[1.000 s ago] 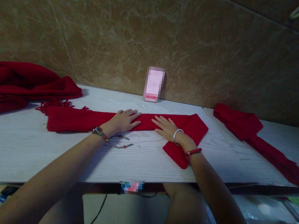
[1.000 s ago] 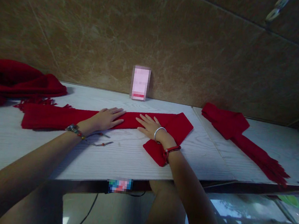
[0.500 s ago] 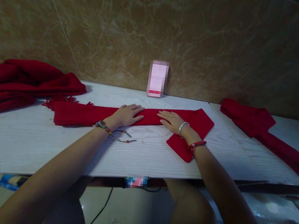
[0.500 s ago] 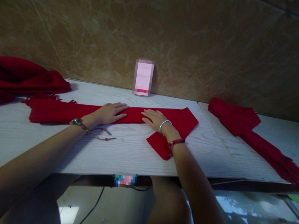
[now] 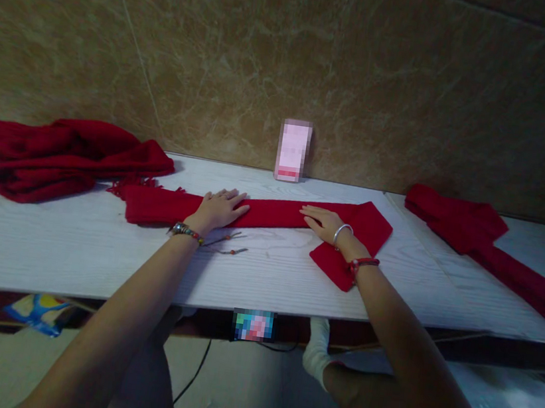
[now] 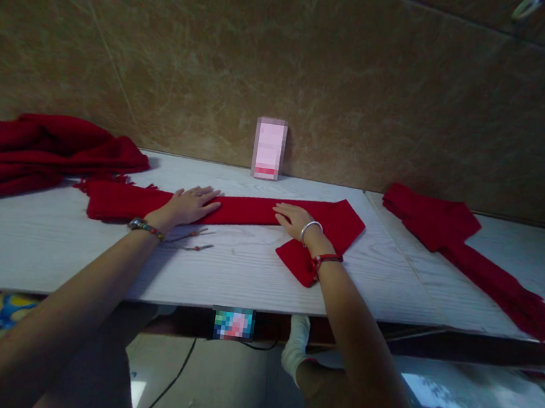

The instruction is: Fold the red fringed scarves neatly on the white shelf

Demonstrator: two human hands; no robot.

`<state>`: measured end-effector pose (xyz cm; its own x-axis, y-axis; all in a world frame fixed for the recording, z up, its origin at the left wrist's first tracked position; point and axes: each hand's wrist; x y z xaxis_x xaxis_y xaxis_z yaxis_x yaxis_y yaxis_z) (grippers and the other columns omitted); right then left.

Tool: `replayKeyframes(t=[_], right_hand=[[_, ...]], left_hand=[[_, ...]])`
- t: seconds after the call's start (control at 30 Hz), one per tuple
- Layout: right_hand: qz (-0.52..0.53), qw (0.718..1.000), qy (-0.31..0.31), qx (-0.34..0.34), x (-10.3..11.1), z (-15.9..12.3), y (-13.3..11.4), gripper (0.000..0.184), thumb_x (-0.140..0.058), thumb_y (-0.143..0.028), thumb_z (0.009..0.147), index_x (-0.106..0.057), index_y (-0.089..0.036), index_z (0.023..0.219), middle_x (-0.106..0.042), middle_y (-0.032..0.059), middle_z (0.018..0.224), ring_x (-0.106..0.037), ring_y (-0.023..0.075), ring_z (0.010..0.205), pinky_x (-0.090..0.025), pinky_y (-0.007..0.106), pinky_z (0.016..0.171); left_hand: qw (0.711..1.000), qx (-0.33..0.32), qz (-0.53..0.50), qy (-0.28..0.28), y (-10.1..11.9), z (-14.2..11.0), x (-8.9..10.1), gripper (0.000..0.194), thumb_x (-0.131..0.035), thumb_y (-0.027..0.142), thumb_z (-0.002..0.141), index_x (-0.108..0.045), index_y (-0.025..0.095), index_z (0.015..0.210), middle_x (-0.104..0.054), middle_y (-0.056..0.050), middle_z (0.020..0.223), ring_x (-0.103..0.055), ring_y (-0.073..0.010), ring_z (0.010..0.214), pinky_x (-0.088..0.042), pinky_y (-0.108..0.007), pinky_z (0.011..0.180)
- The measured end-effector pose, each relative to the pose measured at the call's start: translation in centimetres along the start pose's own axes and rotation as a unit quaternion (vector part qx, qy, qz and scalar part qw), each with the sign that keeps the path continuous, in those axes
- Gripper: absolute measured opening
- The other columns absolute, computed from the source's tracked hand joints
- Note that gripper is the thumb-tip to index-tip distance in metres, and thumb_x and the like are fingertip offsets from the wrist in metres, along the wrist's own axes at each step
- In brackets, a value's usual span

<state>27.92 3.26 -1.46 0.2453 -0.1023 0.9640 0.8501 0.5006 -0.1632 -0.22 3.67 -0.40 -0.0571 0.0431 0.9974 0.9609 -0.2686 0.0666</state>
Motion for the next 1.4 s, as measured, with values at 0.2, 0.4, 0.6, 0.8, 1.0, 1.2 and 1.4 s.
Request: replayKeyframes(t=[0.2,0.4,0.6,0.8,1.0,1.2,1.4], right_hand=[[-0.015,0.999,-0.010,0.029,0.1,-0.7,0.4,0.040,-0.042,-0.025,0.087,-0.058,-0.019,0.123,-0.055,0.0061,0.130,-0.048,0.0199,0.123,-0.038,0.041,0.106],[-0.054,0.996,-0.056,0.037,1.1,-0.8,0.5,0.040,-0.044,-0.027,0.087,-0.058,-0.020,0.123,-0.056,0.0066,0.130,-0.048,0.0214,0.123,-0.040,0.042,0.103],[-0.042,0.993,-0.086,0.069,3.3,0.7,-4.7,0.039,-0.041,-0.026,0.088,-0.059,-0.017,0.121,-0.059,0.0084,0.126,-0.052,0.0219,0.119,-0.040,0.041,0.103],[-0.028,0.985,-0.121,0.116,0.8,2.5,-13.5,0.053,-0.048,-0.026,0.087,-0.040,-0.015,0.138,-0.037,0.0111,0.145,-0.033,0.0229,0.134,-0.031,0.040,0.108],[-0.054,0.988,-0.122,0.081,-2.1,2.9,-15.2,0.051,-0.042,-0.030,0.092,-0.035,-0.019,0.141,-0.033,0.0099,0.147,-0.030,0.0228,0.135,-0.027,0.045,0.109],[-0.050,0.990,-0.107,0.077,-2.6,2.4,-14.7,0.048,-0.038,-0.030,0.093,-0.038,-0.020,0.139,-0.036,0.0084,0.146,-0.031,0.0208,0.135,-0.025,0.043,0.109],[-0.039,0.991,-0.110,0.068,-2.8,2.2,-14.8,0.048,-0.037,-0.028,0.092,-0.038,-0.019,0.139,-0.035,0.0073,0.147,-0.029,0.0197,0.136,-0.024,0.042,0.110]], left_hand=[[0.998,0.038,0.023,0.036,-0.9,-0.6,0.2,0.045,-0.024,0.044,0.094,-0.046,0.029,0.130,-0.043,-0.006,0.141,-0.039,-0.0247,0.128,-0.034,-0.047,0.099],[0.998,0.042,0.046,0.011,-3.6,-2.8,1.1,0.051,-0.032,0.050,0.091,-0.039,0.027,0.136,-0.037,-0.009,0.145,-0.030,-0.0288,0.134,-0.022,-0.057,0.105],[0.991,0.116,0.066,-0.013,-8.7,-7.5,2.0,0.075,-0.056,0.053,0.078,-0.031,0.024,0.142,-0.026,-0.012,0.150,-0.021,-0.0327,0.137,-0.019,-0.055,0.107],[0.988,0.112,0.043,0.098,-10.7,-8.3,1.0,0.058,-0.053,0.027,0.079,-0.042,0.024,0.136,-0.029,-0.009,0.149,-0.027,-0.0292,0.135,-0.032,-0.046,0.106],[0.962,0.172,-0.050,0.207,-11.8,-8.5,0.2,0.054,-0.049,0.018,0.074,-0.051,0.011,0.127,-0.043,-0.014,0.138,-0.044,-0.0277,0.125,-0.034,-0.033,0.106],[0.905,0.185,-0.092,0.371,-10.4,-9.0,2.1,0.047,-0.040,0.007,0.071,-0.061,0.010,0.113,-0.064,-0.012,0.113,-0.057,-0.0221,0.107,-0.040,-0.032,0.098],[0.902,0.237,-0.019,0.360,-11.3,-10.6,3.3,0.035,-0.045,0.009,0.069,-0.067,0.011,0.096,-0.066,-0.014,0.103,-0.058,-0.0273,0.102,-0.040,-0.040,0.094]])
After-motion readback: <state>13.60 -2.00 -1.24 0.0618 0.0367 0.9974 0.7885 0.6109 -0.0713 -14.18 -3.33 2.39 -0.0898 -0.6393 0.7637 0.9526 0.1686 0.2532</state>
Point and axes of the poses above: each hand's wrist, its own z-axis towards the middle knuckle, its own x-axis out of the back of the hand, y = z × x
